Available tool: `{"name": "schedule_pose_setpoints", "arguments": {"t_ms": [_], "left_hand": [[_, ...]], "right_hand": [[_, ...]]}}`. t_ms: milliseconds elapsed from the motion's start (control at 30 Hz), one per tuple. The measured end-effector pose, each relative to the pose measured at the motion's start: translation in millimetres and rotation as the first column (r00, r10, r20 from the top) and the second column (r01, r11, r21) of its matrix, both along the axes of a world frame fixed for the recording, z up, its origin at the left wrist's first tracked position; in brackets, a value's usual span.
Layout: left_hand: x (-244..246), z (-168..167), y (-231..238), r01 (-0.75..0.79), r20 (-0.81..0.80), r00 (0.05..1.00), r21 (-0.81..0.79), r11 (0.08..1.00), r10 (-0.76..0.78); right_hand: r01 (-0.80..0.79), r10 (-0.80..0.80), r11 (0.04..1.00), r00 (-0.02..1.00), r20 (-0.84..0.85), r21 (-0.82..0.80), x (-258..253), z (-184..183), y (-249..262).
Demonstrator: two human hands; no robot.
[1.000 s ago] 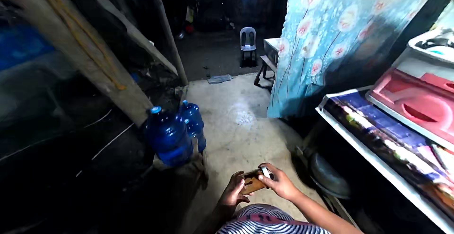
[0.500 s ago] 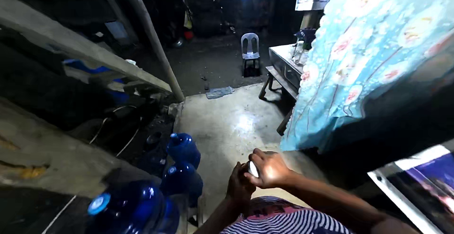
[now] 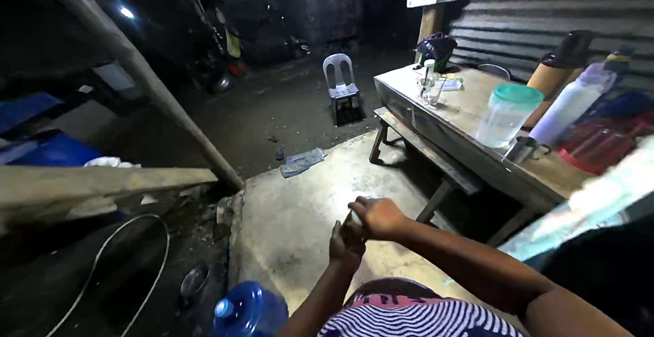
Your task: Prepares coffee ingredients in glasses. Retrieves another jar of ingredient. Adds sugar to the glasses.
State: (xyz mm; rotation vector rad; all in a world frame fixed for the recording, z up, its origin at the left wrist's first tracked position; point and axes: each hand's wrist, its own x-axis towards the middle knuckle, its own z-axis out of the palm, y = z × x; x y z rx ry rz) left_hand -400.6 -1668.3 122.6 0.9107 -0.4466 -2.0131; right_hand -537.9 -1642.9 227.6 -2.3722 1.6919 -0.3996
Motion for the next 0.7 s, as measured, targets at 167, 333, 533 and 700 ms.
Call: {"name": "schedule_pose_setpoints", "arguments": {"t_ms": [167,333,533,700], "left_hand": [[-112.1,13.8,-138.8,0.072,0.144,0.986,0.08,0.994,-0.083],[-168.7,20.9,-244.7,0.113,0.037,0.992,0.113,0.987,-0.117],[-204.9,51.0,-352.7,0.099,-0.086,0.992,0.051,0.994,-0.095],[-221.8,46.4,-445.7,0.209,-0.054,0.976,0.005,0.978,-0.209]], "right_hand": [[0.435,-0.481,0.82,0.876,0.037,0.37,-86.9,12.9,-140.3],[0.306,-0.307,0.95,0.952,0.012,0.06,-147.6,2.4,-241.0],[-0.074,0.068,0.968,0.997,-0.032,-0.239,-194.3,24.4,-370.2],[-0.227,0.215,0.935,0.974,-0.073,-0.273,-222.3,24.8,-462.0]]}}
